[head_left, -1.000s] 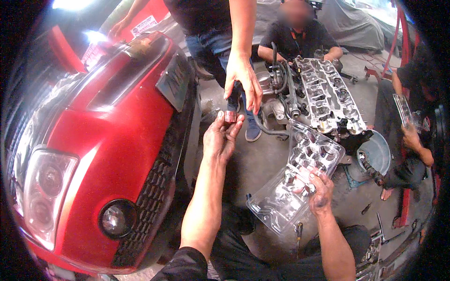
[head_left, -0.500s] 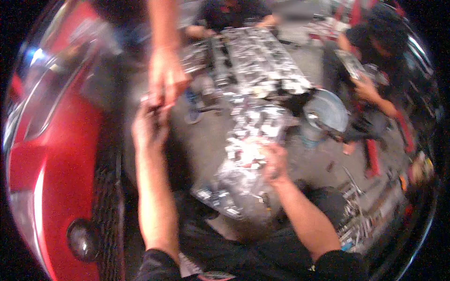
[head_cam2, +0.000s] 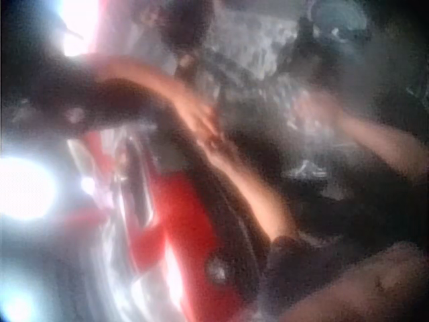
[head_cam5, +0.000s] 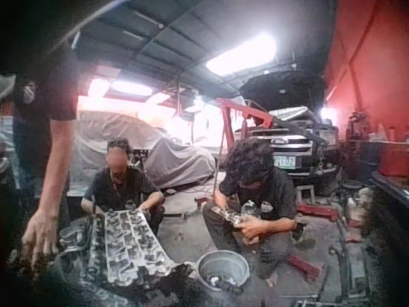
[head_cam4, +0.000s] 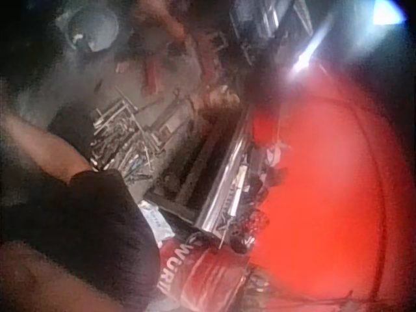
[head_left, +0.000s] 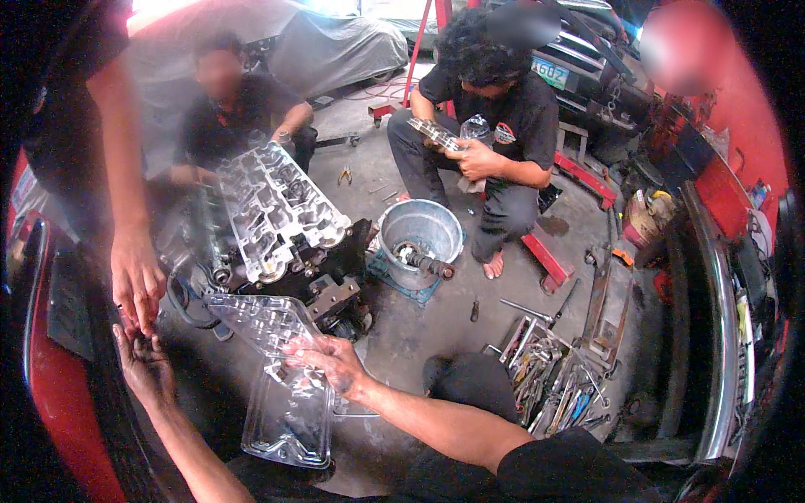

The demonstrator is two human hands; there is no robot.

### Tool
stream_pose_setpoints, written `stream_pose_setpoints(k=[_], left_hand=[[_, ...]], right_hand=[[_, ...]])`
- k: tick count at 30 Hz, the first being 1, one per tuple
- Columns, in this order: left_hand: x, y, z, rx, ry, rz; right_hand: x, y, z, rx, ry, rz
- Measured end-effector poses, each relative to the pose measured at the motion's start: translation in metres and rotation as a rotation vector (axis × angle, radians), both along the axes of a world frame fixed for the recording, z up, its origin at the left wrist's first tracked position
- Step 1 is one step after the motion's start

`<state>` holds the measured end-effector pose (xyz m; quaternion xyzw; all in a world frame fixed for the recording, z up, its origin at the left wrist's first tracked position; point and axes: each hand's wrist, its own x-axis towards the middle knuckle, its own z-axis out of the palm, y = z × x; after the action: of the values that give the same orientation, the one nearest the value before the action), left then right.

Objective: The person sits on the floor in a garage and assembles small cylindrical engine components into a metallic valve cover. They handle the parts by hand, occasionally referencing a smartphone image held by a coworker, and place the components into the cover and the engine block.

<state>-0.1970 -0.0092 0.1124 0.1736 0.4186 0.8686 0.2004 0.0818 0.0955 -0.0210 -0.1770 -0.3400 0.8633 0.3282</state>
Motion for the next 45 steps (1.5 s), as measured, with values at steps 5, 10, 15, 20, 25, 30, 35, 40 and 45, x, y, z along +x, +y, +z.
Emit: stream_pose_setpoints(k=[5, 10, 15, 20, 25, 30, 35, 40, 45], left_hand=[[0.014, 0.005, 0.000, -0.152, 0.013, 0.065], [0.058, -0.012, 0.032, -0.757, 0.740, 0.056], [0.134, 0.005, 0.025, -0.916, 1.494, -0.290], [0.153, 0.014, -0.017, -0.995, 1.827, -0.163], [0.165, 0.026, -0.042, -1.116, 1.724, -0.010], [0.142, 0.032, -0.027, -1.025, 0.939, -0.501], [0.076, 0.010, -0.016, -0.148, 0.214, -0.676], [0.062, 0.003, -0.024, 0.065, 0.204, -0.741], [0.065, 0.000, -0.022, 0.024, 0.259, -0.707]], right_hand=[[0.009, 0.008, 0.017, 0.031, -0.022, -0.020], [0.000, 0.011, 0.002, 0.097, -0.074, -0.175], [0.019, 0.019, 0.019, 0.121, 0.008, -0.222], [0.012, 0.009, 0.029, 0.184, 0.023, -0.210], [0.017, 0.006, 0.036, 0.184, -0.042, -0.236], [0.024, 0.017, 0.023, 0.175, -0.041, -0.254], [0.020, 0.013, 0.031, 0.115, -0.023, -0.263], [0.017, 0.012, 0.026, 0.121, -0.011, -0.246], [0.017, 0.015, 0.021, 0.141, -0.031, -0.230]])
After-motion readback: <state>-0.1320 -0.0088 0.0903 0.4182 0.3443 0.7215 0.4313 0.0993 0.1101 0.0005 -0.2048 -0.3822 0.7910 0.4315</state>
